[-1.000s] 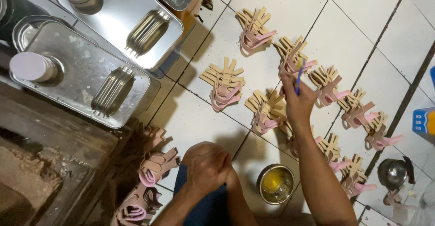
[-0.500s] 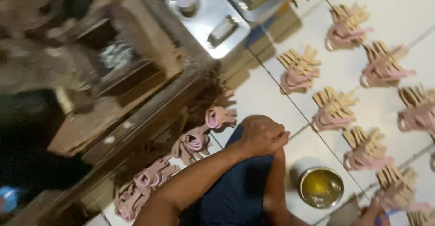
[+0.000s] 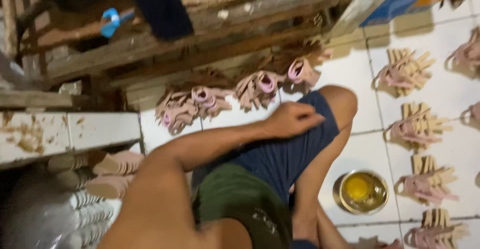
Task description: The person sits on the floor and assembles small craft items by applying a yellow liquid from a metal bowl to wooden sticks attached to pink plastic bases using a toothbrush. They repeatedly dip the toothbrush into the bowl, brush the liquid onto the sticks, and place the finished items on the floor.
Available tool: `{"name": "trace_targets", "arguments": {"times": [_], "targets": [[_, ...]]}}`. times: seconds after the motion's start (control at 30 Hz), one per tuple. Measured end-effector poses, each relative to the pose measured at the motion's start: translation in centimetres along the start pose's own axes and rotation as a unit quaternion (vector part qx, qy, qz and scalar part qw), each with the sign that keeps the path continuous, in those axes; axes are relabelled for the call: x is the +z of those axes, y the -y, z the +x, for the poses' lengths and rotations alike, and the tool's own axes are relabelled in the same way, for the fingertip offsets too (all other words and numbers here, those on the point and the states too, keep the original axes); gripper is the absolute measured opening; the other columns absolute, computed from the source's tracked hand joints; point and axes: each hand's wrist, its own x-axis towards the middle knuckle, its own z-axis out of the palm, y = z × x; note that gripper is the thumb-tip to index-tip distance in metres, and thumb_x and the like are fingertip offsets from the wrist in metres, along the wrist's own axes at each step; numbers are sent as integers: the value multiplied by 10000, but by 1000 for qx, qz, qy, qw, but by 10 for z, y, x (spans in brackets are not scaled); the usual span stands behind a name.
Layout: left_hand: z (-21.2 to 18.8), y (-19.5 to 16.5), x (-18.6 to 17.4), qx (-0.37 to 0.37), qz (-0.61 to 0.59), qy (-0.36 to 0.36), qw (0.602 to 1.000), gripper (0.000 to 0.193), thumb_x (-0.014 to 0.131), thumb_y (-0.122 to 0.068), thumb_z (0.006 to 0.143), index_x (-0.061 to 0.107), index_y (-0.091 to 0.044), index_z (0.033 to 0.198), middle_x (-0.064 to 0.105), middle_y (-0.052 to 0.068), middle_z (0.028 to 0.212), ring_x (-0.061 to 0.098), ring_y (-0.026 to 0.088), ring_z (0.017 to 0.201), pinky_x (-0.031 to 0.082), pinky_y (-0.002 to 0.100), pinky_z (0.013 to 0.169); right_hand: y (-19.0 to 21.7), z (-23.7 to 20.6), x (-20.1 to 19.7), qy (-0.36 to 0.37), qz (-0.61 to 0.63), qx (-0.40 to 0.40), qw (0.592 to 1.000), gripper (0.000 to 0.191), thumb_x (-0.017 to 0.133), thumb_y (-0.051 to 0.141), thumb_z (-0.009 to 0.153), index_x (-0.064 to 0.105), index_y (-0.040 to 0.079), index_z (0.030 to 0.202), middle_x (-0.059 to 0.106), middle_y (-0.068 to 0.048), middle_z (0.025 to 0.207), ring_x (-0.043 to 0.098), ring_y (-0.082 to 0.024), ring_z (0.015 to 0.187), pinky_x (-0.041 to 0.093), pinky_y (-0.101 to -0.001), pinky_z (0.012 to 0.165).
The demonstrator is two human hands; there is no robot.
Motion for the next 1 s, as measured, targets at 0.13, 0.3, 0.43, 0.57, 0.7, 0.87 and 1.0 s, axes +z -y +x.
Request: {"name": "trace_targets", "arguments": {"times": [0.13,0.3,0.43,0.57,0.7,0.87,1.0], "targets": [[-47,10,-115,-66,121,23,990,164,739,-248,962,758,-107,1042,721,76,865,664,200,729,526,356,648,-5,-2,-18,-3,12,25,1000,337,664,362,1076,547,71,956,521,-3,762,473,-95,648,371,-269,571],[-95,-2,-249,-205,261,-138,933,211,696,-230,990,738,-62,1110,761,117,989,734,210,859,567,362,752,-5,-2,-17,15,19,88,996,342,661,388,1062,513,95,966,504,9,779,466,-91,640,365,-268,556],[-134,-14,-265,-217,426,-154,865,154,700,-152,932,698,-34,1030,711,169,1040,648,331,976,524,458,838,-2,-8,-24,43,46,63,996,236,597,347,1039,547,125,974,527,46,802,516,-58,662,417,-242,566],[-179,-26,-239,-324,421,-198,824,270,691,-205,949,606,-9,1115,654,201,1051,631,333,980,513,457,864,0,-11,-26,13,68,61,996,272,603,375,1057,570,137,931,507,49,767,443,-68,619,327,-248,540],[-215,-25,-197,-257,331,-255,872,689,774,-295,861,484,35,1392,655,233,1175,647,353,941,511,449,798,-2,-7,-26,16,90,49,995,267,618,322,1065,558,104,924,533,22,783,454,-80,618,323,-255,537],[-214,-10,-201,-369,322,-182,853,517,756,-318,900,607,-62,1324,748,156,963,707,343,839,538,457,731,2,-6,-24,53,71,45,995,309,674,296,1048,554,49,906,513,-7,711,380,-94,522,249,-278,456],[-198,-6,-216,-467,245,-102,843,323,753,-271,829,731,-74,1086,757,98,781,705,239,531,558,380,557,5,-9,-25,41,20,34,998,359,685,308,1040,524,40,864,523,12,692,420,-71,501,263,-265,424]]}}
